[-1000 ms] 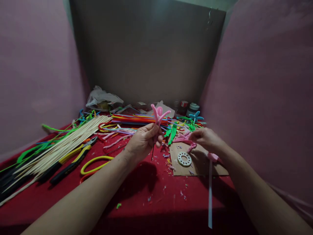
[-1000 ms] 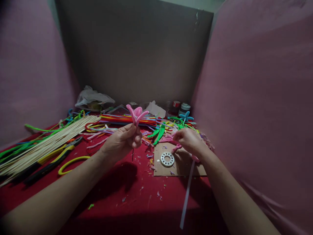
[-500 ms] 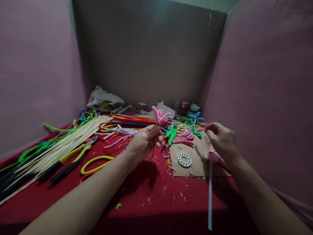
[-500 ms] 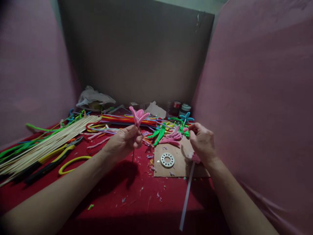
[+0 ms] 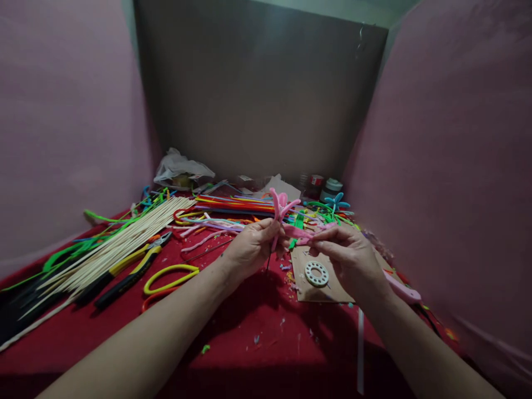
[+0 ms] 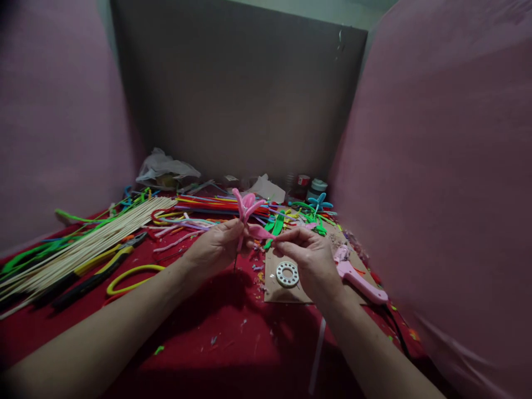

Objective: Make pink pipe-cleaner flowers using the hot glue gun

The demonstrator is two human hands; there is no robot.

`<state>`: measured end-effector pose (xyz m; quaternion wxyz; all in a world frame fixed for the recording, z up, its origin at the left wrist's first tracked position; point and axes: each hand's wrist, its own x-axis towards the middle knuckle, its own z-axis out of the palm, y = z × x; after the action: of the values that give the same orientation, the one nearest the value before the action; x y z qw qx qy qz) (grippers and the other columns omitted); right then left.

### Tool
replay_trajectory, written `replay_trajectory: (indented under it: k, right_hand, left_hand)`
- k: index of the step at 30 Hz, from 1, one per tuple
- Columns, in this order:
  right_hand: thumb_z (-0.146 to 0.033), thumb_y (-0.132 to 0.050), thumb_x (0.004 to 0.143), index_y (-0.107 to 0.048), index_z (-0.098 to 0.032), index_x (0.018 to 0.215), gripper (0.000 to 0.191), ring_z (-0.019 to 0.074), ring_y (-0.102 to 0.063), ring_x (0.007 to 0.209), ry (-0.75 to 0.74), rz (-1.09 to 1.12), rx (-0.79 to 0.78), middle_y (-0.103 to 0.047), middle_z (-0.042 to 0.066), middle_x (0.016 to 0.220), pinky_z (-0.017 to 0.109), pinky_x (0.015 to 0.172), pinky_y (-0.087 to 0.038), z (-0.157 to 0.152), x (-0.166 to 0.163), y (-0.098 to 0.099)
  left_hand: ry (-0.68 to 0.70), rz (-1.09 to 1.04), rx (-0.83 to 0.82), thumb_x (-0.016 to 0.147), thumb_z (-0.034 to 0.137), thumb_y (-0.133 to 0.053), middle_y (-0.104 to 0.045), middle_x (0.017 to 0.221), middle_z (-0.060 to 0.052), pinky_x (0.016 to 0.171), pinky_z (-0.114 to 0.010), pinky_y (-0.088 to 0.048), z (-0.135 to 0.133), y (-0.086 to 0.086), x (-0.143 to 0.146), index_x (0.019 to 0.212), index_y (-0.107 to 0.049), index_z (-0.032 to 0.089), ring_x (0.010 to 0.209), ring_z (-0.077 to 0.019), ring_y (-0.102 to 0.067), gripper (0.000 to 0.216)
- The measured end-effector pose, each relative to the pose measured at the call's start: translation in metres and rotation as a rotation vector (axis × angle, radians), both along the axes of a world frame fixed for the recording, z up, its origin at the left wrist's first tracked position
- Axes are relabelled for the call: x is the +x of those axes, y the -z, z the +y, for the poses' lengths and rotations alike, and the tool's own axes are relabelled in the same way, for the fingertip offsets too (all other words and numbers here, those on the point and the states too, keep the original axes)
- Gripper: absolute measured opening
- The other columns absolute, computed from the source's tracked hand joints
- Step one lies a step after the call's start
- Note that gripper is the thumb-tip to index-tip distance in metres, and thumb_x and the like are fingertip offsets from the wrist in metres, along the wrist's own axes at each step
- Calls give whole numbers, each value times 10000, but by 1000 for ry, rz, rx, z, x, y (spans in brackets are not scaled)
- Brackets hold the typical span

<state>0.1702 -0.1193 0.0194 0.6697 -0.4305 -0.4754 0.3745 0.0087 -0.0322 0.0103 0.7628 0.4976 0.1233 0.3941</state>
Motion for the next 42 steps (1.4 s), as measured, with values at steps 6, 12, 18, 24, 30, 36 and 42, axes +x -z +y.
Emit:
replay_trajectory:
  k: [6,12,18,24,30,36,42]
  right_hand:
    - [-237,-721,670,-663,-169,707,96,129,-590,586,-137,8,-130,-660,17,636,285,619,-448,4,-6,6]
    - [-199,-712,627,-678,-119,684,104,136,-602,566,-350,36,-330,-681,64,640,265,581,-438,8,-11,0]
    - [-85,-742,502,-644,-150,602,155,61,-486,476,-114,450,-328,-597,-35,548,210,510,-401,18,-13,1]
    - [-141,-711,589,-634,-170,646,101,102,-523,524,-111,568,-344,-616,2,579,255,562,-451,24,-15,-1]
    - [-117,-751,526,-584,-186,540,181,92,-473,477,-118,566,-299,-581,-21,517,229,477,-437,26,-22,1]
    - [-169,-737,583,-649,-161,596,90,104,-521,531,-225,572,-356,-603,3,563,232,524,-450,22,-29,4]
    - [-242,-721,609,-677,-176,882,284,109,-534,606,-70,116,-322,-657,46,834,251,572,-416,-3,-5,8]
  left_hand:
    - [-1,34,26,699,344,-701,-609,616,-38,472,-208,-386,-2,-2,-1,671,-605,99,483,-89,-518,264]
    - [47,21,29,695,355,-703,-599,619,-32,493,-212,-387,0,-1,-1,679,-618,100,506,-89,-515,269]
    - [-62,-107,-7,687,315,-716,-648,797,-37,625,-235,-449,4,-1,0,772,-665,133,714,-129,-577,207]
    - [-5,-40,-39,685,359,-712,-650,814,-56,616,-245,-464,0,3,4,696,-622,134,790,-174,-604,242]
    - [103,33,-13,713,387,-680,-639,707,-71,517,-242,-446,-3,4,3,724,-585,114,569,-145,-596,290]
    - [126,68,8,751,358,-647,-612,631,-38,483,-201,-439,-6,2,2,753,-606,102,487,-94,-555,259]
    - [91,69,23,753,348,-647,-600,590,-31,486,-184,-435,-3,1,-1,669,-591,99,458,-75,-536,269]
